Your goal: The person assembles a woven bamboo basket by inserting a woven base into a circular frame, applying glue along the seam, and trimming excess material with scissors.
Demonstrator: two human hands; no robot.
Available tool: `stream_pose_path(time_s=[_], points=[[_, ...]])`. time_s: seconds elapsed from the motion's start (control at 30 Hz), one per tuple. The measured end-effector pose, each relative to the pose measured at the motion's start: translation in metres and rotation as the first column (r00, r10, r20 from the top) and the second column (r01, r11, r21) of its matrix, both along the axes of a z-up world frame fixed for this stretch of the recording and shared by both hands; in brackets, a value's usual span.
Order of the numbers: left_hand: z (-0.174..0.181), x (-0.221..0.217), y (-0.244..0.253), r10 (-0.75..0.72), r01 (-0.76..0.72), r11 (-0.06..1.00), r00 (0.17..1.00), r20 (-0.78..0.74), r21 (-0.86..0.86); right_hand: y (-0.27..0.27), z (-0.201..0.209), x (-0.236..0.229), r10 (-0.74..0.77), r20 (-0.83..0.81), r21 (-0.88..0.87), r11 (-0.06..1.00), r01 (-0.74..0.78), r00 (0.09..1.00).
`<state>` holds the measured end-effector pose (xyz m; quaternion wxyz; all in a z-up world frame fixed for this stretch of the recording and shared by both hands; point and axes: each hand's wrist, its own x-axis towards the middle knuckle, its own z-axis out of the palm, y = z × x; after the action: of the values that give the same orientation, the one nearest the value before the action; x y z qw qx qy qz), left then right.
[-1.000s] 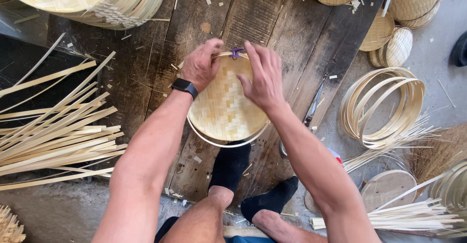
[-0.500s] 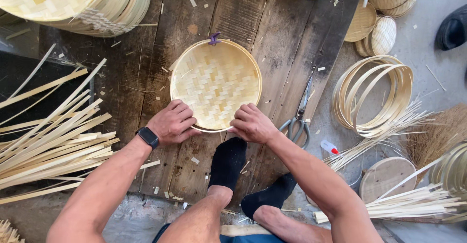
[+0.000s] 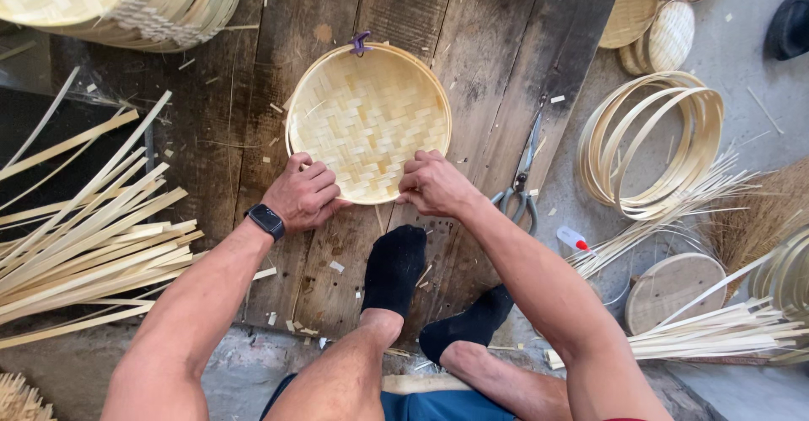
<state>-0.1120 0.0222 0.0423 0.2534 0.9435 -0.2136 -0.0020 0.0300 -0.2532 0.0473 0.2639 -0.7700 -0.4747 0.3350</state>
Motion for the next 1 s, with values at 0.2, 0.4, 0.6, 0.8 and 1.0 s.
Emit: stream_pose_path(time_s=[0.2, 0.4, 0.6, 0.8, 1.0], points=[[0.001, 0.002, 0.0, -0.016, 0.019, 0.999, 0.998, -0.064, 0.05, 0.014, 0.006, 0.007, -0.089, -0.096, -0.115, 0.99, 0.078, 0.991], [-0.001, 0.004, 0.004, -0.005, 0.008, 1.0, 0.992, -0.125, 0.023, 0.046, 0.004, 0.018, -0.131, -0.069, -0.488, 0.869, 0.081, 0.989], [-0.006, 0.009, -0.007, -0.033, 0.042, 0.999, 0.968, -0.25, 0.03, 0.026, 0.022, -0.022, 0.07, 0.181, -0.079, 0.995, -0.056, 0.981], [-0.005, -0.01, -0.016, -0.008, -0.003, 0.998, 0.988, 0.156, 0.07, -0.002, 0.01, -0.009, 0.208, 0.358, -0.005, 0.975, -0.22, 0.91], [-0.008, 0.001, -0.021, 0.038, -0.04, 0.999, 0.988, 0.147, 0.008, -0.017, 0.015, 0.023, 0.186, 0.311, -0.079, 0.982, -0.169, 0.932]])
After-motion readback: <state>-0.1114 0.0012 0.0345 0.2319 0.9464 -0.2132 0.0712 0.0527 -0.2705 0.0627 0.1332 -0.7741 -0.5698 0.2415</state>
